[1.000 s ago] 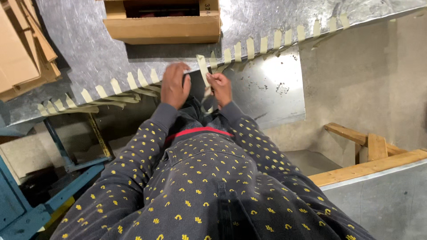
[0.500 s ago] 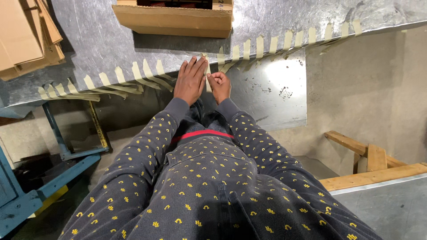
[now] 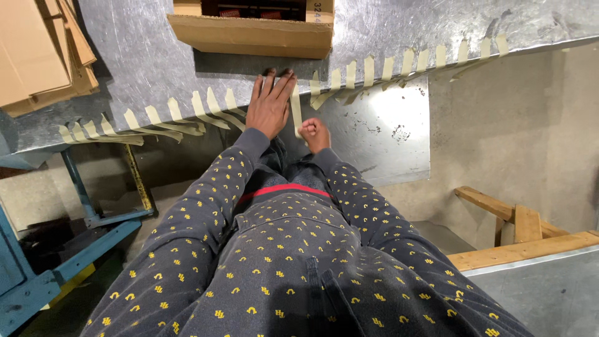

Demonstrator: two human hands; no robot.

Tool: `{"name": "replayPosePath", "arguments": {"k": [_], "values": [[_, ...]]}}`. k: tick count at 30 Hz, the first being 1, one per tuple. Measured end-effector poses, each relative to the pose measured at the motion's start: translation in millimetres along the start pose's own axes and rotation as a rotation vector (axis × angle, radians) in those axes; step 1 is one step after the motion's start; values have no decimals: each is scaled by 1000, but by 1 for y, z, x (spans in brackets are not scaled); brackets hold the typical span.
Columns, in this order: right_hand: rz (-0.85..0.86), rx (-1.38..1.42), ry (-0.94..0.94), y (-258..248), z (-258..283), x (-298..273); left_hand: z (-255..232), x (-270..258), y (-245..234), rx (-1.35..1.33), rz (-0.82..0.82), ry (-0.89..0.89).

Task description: The person picks up and opens various cardboard boxes, places smaller boxes and white bottles inside them, and seals the larger boxes using strips of tape.

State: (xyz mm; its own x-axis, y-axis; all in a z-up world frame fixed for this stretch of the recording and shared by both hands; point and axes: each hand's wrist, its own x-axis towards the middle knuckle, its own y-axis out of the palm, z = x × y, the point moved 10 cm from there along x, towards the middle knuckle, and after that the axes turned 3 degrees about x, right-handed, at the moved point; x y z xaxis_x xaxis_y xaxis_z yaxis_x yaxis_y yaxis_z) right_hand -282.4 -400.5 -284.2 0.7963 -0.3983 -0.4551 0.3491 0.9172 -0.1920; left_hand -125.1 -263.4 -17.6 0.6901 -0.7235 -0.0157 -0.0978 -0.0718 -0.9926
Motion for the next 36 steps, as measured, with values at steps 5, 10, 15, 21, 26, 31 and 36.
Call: {"name": "replayPosePath", "arguments": {"k": [5,10,15,21,26,31,36], "values": [[3,-297,10,-22,-6,-14,29,20,19,-295,-175,-5],[-151,-183,-122,-56,152,-32,59,21,-120,-358,-455,74],[-256,-46,-510,-84,356,-50,129,35,-197,-326,-504,-212],[-207,-308,-951,-62,506,-54,161,50,-191,-402,-482,-57],[180,-595,-1022,1,528,-15,171,71,-151,-673,-71,-5],[337,-724,-955,37,551,4,180,76,-161,-494,39,40],[685,-965,-826,69,524,23,192,68,-151,-410,184,-16]]}}
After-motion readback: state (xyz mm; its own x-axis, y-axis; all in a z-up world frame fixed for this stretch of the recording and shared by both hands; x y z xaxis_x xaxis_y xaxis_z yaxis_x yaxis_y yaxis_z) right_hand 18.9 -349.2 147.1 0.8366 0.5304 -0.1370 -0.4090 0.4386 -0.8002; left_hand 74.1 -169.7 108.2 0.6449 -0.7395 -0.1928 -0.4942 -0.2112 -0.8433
